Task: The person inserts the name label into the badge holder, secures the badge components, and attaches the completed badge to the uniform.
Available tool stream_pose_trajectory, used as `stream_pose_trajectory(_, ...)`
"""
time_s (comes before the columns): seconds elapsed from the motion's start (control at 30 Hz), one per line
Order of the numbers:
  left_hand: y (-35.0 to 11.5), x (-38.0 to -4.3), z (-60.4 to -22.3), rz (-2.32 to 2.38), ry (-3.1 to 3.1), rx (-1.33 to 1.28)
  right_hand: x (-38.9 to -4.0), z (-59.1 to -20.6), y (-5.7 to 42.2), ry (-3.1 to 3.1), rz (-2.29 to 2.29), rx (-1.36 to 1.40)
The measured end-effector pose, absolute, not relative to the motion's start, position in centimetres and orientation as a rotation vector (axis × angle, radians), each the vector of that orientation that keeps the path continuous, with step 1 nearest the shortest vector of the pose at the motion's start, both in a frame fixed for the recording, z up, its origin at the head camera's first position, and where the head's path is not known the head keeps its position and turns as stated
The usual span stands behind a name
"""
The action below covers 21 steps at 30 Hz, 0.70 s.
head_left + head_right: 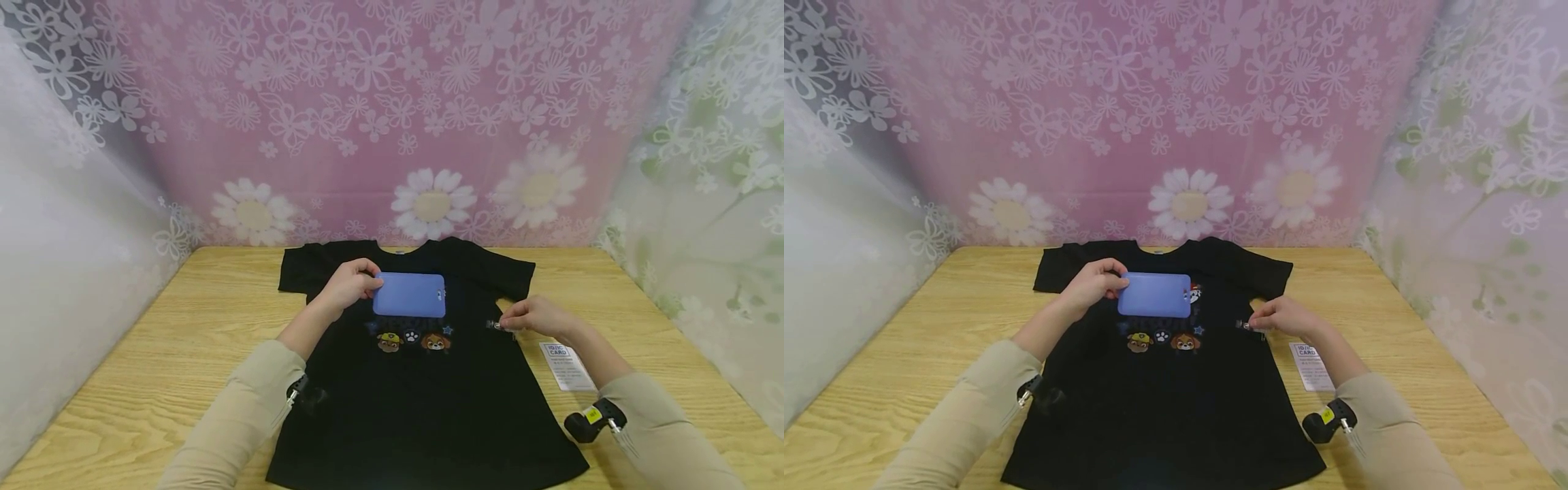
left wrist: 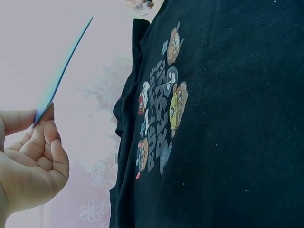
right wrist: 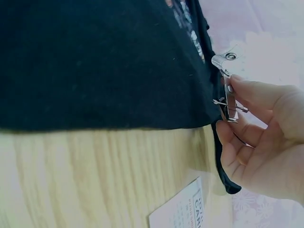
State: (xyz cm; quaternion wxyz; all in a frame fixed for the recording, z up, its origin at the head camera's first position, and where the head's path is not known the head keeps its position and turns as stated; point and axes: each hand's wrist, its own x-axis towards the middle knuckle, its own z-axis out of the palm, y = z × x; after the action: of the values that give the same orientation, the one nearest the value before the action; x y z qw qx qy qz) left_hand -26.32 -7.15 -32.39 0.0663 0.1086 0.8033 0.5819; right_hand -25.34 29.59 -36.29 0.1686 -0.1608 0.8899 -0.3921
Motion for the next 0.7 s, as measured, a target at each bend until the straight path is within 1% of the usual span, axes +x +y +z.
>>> stream_pose_trajectory(0.13, -7.0, -26.3, -32.5, 1.75, 2.41, 0.324, -25.6, -37.0, 29.5, 2.526, -1.086, -0.492)
stream_pose_trajectory(0.37, -6.9, -26.4, -32.8, 1.755, 2.398, 0.297, -25.5, -37.0, 28.9, 2.49, -1.09, -0.521)
stream_pose_trajectory(0.7, -7.3, -26.1, -32.9, 1.805, 2.401, 0.345, -25.6, -35.9, 28.8, 2.599, -1.072, -0.475)
